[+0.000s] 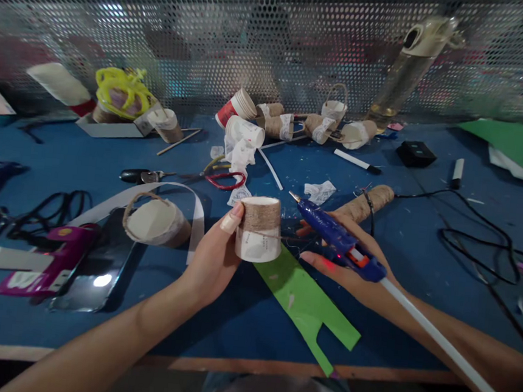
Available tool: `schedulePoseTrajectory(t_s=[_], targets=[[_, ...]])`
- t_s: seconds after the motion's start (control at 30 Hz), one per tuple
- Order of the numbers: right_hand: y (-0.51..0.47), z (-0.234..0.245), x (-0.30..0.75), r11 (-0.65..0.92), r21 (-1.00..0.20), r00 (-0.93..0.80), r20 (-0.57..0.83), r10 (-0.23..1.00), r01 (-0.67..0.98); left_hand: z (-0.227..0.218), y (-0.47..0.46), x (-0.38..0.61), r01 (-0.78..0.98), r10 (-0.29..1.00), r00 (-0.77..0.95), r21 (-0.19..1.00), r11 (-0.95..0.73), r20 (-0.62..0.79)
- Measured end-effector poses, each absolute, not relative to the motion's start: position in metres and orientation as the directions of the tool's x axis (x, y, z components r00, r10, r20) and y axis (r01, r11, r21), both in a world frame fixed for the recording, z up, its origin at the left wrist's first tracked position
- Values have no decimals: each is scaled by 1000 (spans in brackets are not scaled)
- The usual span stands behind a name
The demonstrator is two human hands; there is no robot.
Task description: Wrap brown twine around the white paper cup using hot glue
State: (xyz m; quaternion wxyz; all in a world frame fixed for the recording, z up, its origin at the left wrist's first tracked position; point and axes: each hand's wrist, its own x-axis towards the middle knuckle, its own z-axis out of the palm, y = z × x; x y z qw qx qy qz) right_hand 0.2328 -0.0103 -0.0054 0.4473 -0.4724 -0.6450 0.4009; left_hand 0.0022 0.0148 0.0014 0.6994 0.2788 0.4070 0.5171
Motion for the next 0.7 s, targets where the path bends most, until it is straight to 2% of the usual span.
schedulePoseTrajectory(t_s=[0.1,0.33,0.53,0.6,0.7], targets=[[-10,-7,232,183,-962,-166,150,975,203,0,15,2,-494,956,126,818,293,-266],[-18,12,231,299,-919,-51,296,954,257,-1,13,2,-446,951,98,842,304,-292],[-23,26,230,317,-904,-14,327,945,287,-2,13,4,-425,959,99,860,284,-267],[-22,26,230,311,-909,-30,315,949,276,-2,13,4,-410,959,107,867,283,-263],[-19,23,229,214,-952,-16,215,976,217,-2,13,2,-389,959,102,877,282,-263]])
